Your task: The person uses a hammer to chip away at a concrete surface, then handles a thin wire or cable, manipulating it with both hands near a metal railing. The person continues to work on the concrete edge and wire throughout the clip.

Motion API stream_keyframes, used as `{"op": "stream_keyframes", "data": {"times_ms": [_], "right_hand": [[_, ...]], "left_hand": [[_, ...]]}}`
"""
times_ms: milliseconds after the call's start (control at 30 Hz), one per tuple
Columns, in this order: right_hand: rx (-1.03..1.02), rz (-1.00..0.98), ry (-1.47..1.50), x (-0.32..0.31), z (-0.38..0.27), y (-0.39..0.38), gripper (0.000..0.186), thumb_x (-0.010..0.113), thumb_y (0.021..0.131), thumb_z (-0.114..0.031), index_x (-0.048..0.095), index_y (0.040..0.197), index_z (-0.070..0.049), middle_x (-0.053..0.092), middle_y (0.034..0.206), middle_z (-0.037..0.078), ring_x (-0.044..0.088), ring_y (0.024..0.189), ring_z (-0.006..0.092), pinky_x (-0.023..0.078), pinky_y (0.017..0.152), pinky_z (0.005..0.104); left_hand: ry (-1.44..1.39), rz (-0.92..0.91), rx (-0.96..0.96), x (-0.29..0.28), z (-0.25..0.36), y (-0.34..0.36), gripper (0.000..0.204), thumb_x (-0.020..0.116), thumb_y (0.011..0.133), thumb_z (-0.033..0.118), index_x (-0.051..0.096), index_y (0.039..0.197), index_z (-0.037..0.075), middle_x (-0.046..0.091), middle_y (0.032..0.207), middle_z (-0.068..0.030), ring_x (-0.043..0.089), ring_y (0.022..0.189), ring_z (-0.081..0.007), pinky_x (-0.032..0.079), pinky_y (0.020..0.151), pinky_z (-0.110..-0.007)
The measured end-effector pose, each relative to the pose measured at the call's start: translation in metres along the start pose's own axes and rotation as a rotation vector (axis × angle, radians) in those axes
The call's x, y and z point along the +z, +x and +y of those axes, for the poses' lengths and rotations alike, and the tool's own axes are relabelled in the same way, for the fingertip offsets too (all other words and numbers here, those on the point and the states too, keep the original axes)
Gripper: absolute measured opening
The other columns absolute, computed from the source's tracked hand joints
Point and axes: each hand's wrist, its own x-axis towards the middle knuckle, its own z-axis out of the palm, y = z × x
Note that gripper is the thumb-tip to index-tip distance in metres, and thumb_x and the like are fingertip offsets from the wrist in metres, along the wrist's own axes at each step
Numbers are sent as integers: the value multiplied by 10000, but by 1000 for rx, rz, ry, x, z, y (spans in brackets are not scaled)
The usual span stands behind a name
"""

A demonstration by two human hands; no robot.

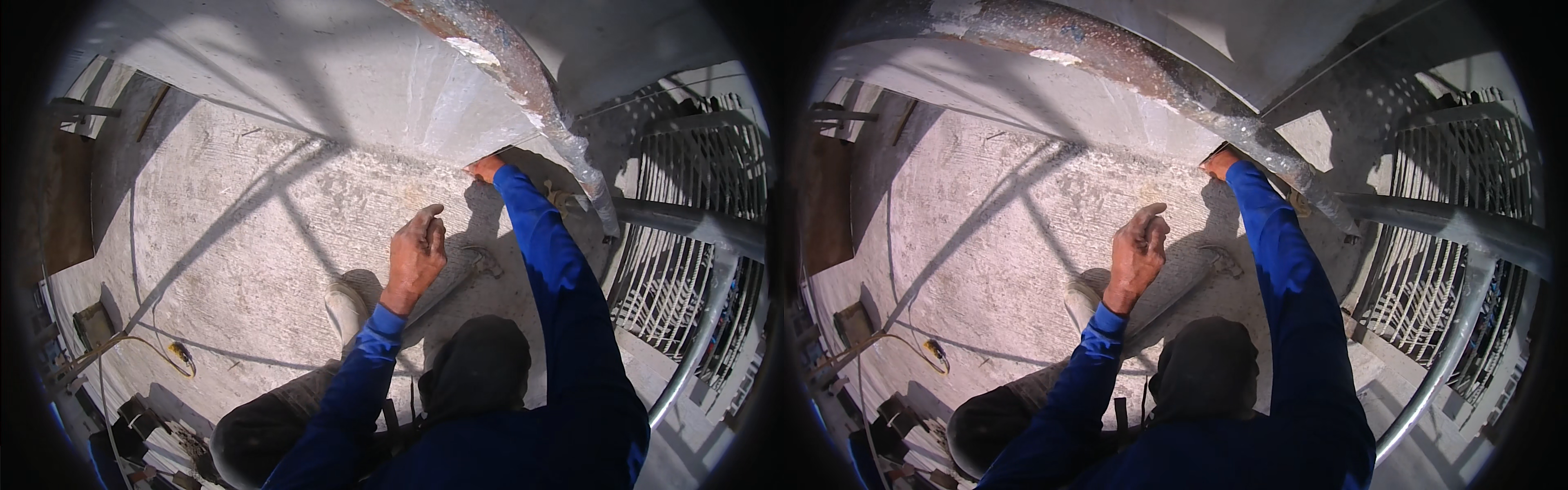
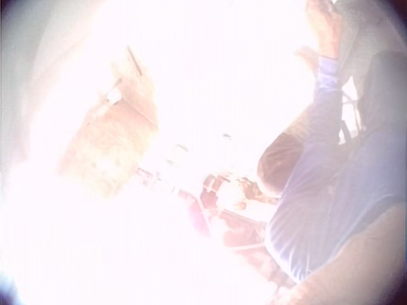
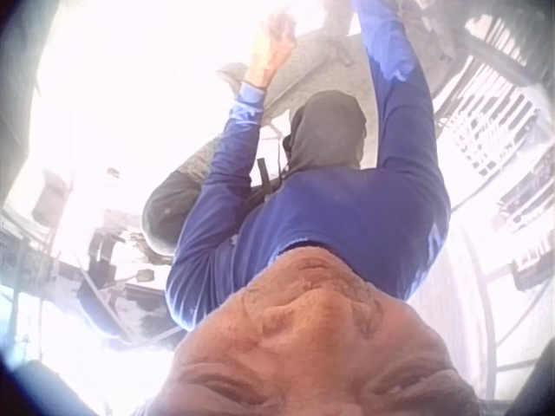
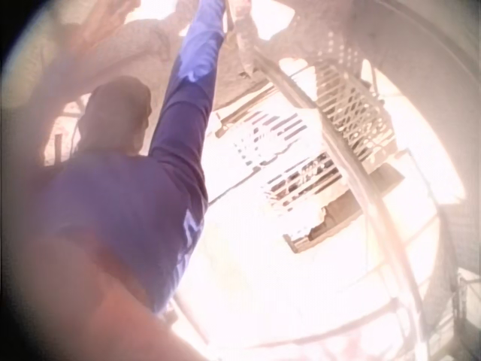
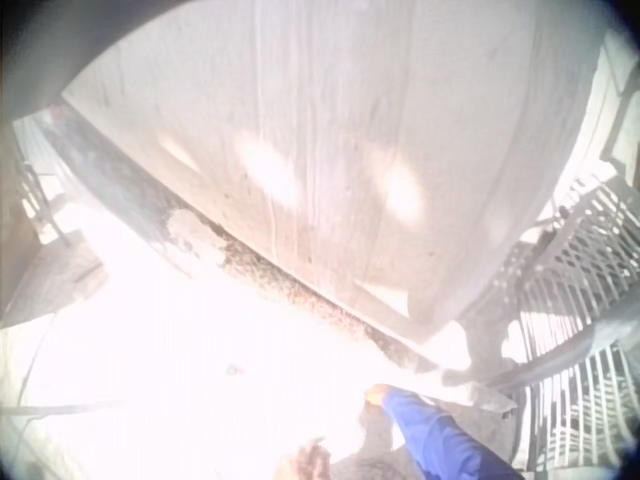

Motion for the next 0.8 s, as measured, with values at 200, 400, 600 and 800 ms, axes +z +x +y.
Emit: {"op": "stream_keyframes", "data": {"times_ms": [200,400,600,800], "right_hand": [[-28,-4,-263,4,-10,3,295,555,904,-270,682,1013,-27,690,907,163,684,783,259,538,676,410],[-66,-84,-963,4,-10,14,299,559,897,-264,690,1007,-18,696,908,177,692,780,273,539,677,419],[32,161,574,35,-38,-33,196,585,899,-252,683,856,-88,691,831,106,675,642,233,553,582,371],[-293,719,330,60,10,-36,298,507,936,-313,637,924,-44,668,923,160,647,978,311,519,794,415]], "left_hand": [[-60,-32,-23,14,19,7,251,532,935,111,601,1164,36,675,773,-109,669,746,-172,516,707,-292],[-119,-86,11,18,58,4,254,516,935,92,602,1162,16,680,782,-125,668,760,-163,513,718,-278],[-36,83,-70,-45,32,-1,270,500,909,96,607,1146,24,678,797,-144,681,756,-254,519,727,-344],[-172,194,-178,-74,28,5,305,476,917,102,592,1169,-24,646,763,-74,616,725,-134,495,709,-269]]}}
